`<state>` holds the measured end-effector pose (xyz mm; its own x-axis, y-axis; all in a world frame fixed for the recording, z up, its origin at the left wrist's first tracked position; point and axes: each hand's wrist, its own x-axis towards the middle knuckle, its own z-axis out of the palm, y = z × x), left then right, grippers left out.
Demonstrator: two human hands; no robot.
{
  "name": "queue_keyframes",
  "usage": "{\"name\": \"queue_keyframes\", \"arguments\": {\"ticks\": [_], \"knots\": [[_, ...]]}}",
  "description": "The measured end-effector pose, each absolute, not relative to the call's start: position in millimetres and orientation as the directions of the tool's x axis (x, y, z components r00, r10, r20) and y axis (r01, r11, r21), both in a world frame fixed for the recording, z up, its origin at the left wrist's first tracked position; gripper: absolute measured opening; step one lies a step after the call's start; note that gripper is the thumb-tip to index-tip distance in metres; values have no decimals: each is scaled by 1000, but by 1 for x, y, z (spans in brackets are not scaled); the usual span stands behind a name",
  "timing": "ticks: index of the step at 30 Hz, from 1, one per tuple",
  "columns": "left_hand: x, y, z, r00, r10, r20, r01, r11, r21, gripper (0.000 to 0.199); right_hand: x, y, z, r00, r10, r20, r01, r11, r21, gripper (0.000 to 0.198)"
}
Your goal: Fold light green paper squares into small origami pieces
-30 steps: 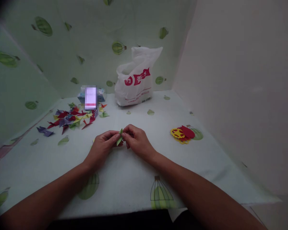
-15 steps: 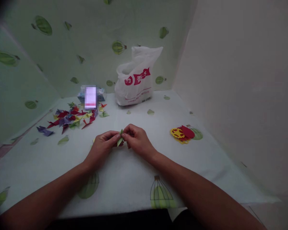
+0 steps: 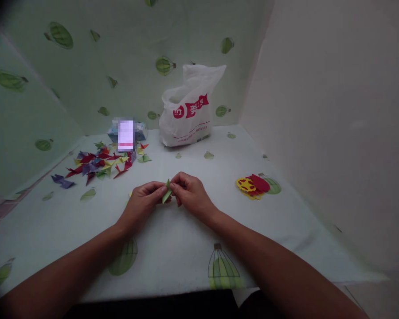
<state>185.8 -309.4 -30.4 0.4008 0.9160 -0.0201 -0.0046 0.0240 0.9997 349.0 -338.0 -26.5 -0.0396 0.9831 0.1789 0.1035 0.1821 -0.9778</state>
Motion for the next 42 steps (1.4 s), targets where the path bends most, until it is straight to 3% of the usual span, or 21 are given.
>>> {"name": "queue_keyframes", "arguments": {"ticks": [14,19,33,42], "knots": [[186,-311,-26,409,913,-13,88,-25,996,26,348,-340,-23,12,984,176,232,168,-958,17],[186,-313,-20,425,905,-1,155,-71,985,27,350,-340,-24,-14,981,193,212,192,-958,18],[187,-315,-20,457,887,-66,156,-7,988,25,352,-338,-25,-29,987,158,137,161,-977,29],[187,-314,-19,481,876,-45,168,-41,985,25,351,-341,-23,-12,981,193,254,189,-948,24]]}}
